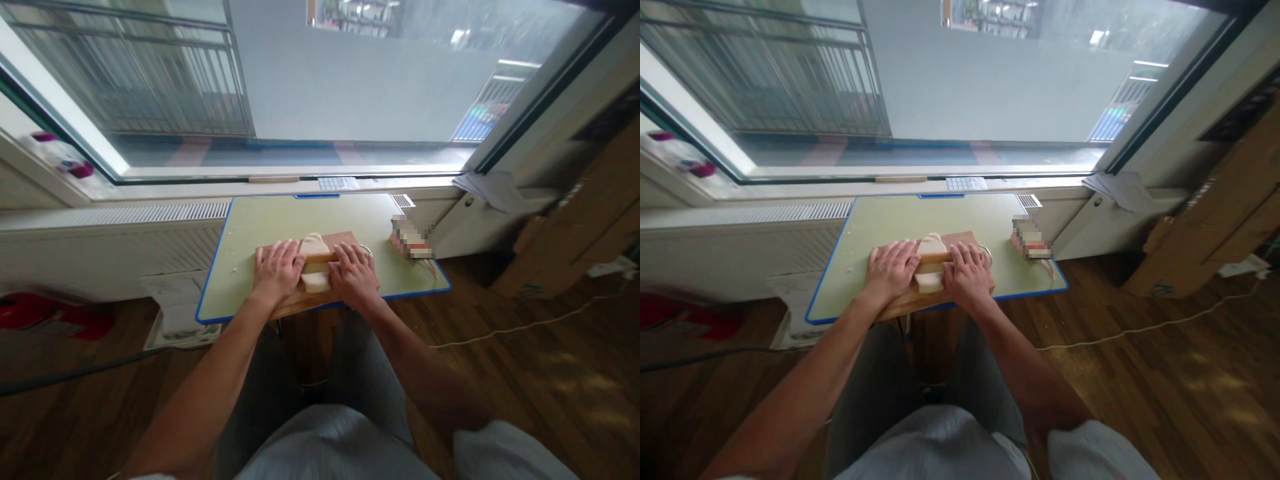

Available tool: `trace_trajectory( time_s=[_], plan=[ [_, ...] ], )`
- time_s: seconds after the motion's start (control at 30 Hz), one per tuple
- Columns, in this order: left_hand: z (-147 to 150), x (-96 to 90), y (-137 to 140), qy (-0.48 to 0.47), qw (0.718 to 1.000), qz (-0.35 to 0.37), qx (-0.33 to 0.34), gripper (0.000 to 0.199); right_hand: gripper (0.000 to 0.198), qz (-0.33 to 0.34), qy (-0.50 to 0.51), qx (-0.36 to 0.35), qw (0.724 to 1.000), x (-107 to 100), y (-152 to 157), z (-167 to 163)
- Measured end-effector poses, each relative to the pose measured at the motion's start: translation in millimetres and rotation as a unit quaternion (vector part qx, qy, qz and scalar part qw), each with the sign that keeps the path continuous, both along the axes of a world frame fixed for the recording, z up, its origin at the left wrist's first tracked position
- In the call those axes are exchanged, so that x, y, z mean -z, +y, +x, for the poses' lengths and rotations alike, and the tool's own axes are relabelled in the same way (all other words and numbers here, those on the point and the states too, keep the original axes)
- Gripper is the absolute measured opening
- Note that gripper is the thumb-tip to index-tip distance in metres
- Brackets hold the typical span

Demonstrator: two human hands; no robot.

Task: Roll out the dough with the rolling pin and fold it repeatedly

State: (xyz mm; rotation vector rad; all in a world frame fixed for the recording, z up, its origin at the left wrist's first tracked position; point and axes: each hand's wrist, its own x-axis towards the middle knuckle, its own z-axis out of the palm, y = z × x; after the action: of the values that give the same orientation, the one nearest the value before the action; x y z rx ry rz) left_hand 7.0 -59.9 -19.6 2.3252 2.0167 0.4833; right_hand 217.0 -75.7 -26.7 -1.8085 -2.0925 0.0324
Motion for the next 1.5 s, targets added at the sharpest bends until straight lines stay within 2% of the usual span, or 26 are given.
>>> trace_trajectory(
  time_s=[0.13,0.27,0.47,0.8,0.97,1.13,1.4,1.5],
  plan=[
    [-5.9,-0.7,-18.2,-0.004,1.000,-0.004,-0.007,0.057,0.054,0.000,0.010,0.007,1.000,4.5,-10.3,0.0],
    [-12.2,-1.2,-16.8,-0.009,0.999,-0.008,-0.039,0.055,0.057,-0.007,0.014,0.008,1.000,3.7,-6.9,-2.4],
    [-12.6,-0.7,5.5,-0.001,0.999,-0.024,-0.044,0.057,0.061,-0.024,0.008,0.017,1.000,0.6,16.3,-5.4],
    [-7.5,-8.2,58.7,-0.001,0.996,-0.052,-0.074,0.057,0.063,-0.041,-0.021,0.021,0.999,-7.6,68.1,-11.1],
    [-6.2,-8.0,68.8,-0.004,0.996,-0.042,-0.078,0.056,0.061,-0.045,-0.029,0.035,0.998,-5.4,83.9,-14.1],
    [-7.5,-7.4,54.0,-0.015,0.997,-0.036,-0.060,0.054,0.064,-0.049,-0.025,0.027,0.998,-6.4,67.4,-11.6],
    [-12.1,-7.2,-5.5,-0.058,0.998,-0.009,-0.010,0.050,0.054,-0.024,0.018,0.024,0.999,-11.1,4.6,-8.1],
    [-13.2,-2.8,-22.0,-0.068,0.998,0.005,-0.014,0.048,0.049,-0.009,0.040,0.023,0.999,-13.0,-9.7,-5.9]
  ],
)
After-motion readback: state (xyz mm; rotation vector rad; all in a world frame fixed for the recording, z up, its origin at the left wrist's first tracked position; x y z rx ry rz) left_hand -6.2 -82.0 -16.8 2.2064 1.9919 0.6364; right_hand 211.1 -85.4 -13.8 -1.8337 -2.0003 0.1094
